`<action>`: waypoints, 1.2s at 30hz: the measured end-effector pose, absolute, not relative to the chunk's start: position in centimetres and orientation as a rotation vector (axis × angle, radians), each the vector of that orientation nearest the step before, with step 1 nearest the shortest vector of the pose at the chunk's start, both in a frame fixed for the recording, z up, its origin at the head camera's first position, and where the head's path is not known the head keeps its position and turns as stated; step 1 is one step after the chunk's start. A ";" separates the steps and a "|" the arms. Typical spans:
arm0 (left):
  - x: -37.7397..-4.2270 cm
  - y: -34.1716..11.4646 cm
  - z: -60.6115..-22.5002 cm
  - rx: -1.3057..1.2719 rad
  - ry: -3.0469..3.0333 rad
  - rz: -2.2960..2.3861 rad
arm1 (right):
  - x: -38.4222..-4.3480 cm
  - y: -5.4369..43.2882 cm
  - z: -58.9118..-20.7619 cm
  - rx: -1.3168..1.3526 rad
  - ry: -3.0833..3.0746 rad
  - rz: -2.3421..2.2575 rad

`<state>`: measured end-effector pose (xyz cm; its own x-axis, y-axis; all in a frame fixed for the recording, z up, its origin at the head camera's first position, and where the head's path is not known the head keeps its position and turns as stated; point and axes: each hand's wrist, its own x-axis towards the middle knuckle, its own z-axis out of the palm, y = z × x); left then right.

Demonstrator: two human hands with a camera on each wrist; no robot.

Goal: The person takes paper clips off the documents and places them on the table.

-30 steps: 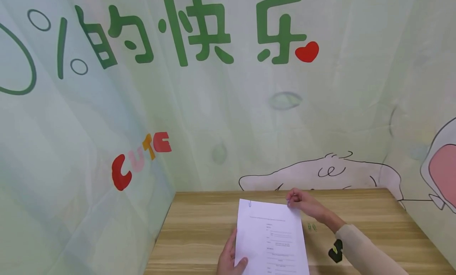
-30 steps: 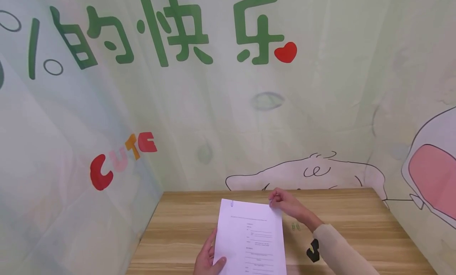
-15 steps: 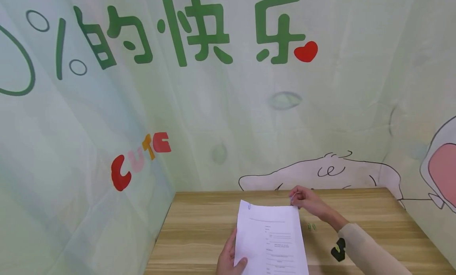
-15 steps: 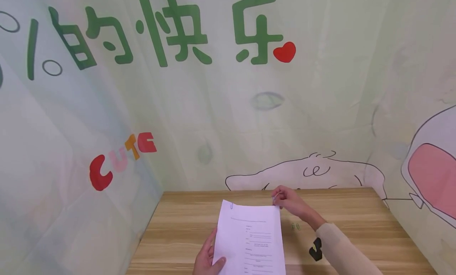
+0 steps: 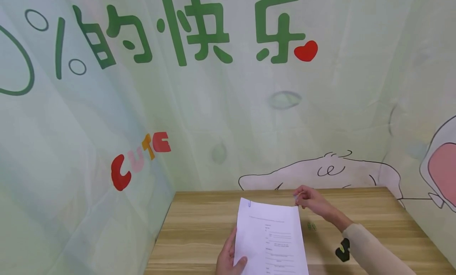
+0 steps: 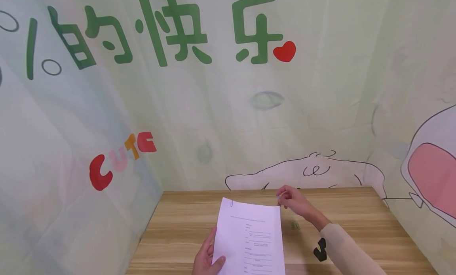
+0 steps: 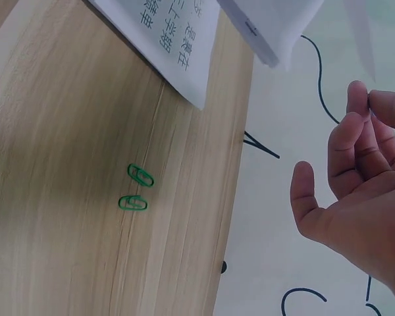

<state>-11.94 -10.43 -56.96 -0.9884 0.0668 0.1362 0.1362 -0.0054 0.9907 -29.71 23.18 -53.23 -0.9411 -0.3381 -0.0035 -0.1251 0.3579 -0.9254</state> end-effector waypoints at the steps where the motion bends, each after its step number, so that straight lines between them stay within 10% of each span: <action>1: -12.0 -10.5 -56.9 -0.237 -2.171 -2.187 | -29.7 23.3 -53.3 -0.417 2.425 -1.624; 36: -12.0 -10.7 -57.3 -0.225 -2.121 -2.191 | -28.2 26.9 -54.6 -0.356 2.513 -1.537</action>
